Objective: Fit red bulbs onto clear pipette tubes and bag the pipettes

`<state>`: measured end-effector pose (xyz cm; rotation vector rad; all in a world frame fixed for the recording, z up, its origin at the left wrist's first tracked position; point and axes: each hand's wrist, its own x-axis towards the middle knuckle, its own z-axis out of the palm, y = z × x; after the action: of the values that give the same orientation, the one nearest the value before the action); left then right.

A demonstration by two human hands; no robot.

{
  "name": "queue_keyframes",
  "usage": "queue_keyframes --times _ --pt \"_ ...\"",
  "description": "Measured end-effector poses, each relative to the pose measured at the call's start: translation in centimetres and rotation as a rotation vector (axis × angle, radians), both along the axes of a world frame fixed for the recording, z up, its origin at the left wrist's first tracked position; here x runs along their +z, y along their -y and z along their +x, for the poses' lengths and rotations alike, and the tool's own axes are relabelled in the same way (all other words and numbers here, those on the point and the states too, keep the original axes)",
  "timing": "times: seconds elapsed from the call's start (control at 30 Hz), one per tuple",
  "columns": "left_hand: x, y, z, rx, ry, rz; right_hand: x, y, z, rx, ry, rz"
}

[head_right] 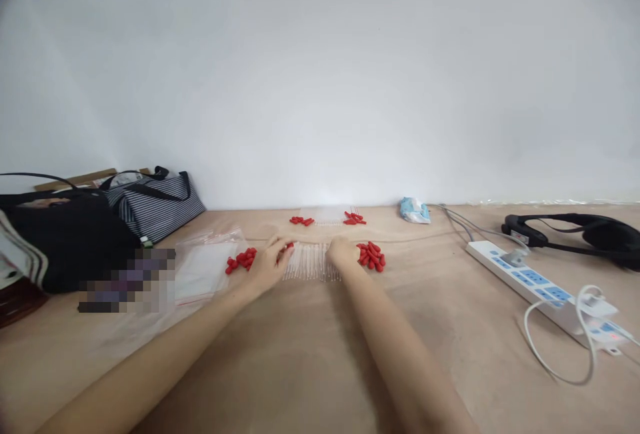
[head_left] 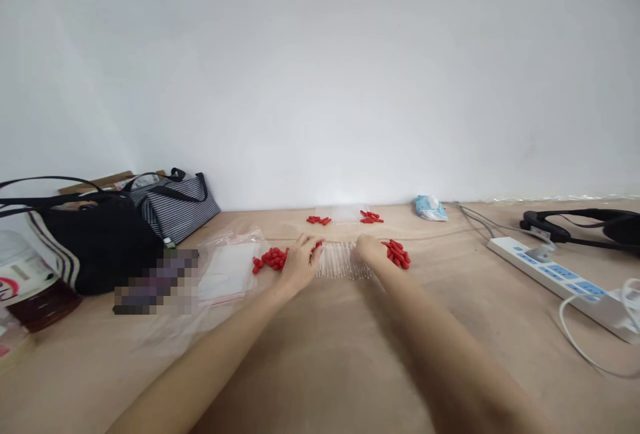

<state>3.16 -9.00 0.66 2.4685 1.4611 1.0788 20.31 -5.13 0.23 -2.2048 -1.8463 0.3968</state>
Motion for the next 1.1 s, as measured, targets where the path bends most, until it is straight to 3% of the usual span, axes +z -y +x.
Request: queue_keyframes --times 0.13,0.23,0.33,0.43,0.53,0.67,1.1 --pt "-2.9 3.5 -0.7 -0.218 0.243 -0.229 0.3 1.5 -0.2 0.020 0.010 0.100" --pt "-4.3 4.3 -1.3 -0.290 0.487 -0.481 -0.7 3.4 0.6 0.163 -0.079 0.272" --pt "-4.3 4.2 -1.3 -0.297 0.599 -0.557 -3.0 5.8 1.8 0.439 -0.325 0.587" --pt "-3.8 4.2 -1.1 -0.281 0.589 -0.554 -5.1 7.8 2.5 0.578 -0.414 0.710" --pt "-3.5 4.4 -1.0 -0.295 0.591 -0.565 -5.7 8.9 2.5 0.646 -0.438 0.696" --pt "-3.6 4.5 -1.1 -0.262 0.579 -0.561 -5.1 9.3 2.1 0.751 -0.382 0.606" --pt "-3.6 4.5 -1.0 -0.289 0.576 -0.595 -4.7 9.3 2.0 0.779 -0.389 0.560"
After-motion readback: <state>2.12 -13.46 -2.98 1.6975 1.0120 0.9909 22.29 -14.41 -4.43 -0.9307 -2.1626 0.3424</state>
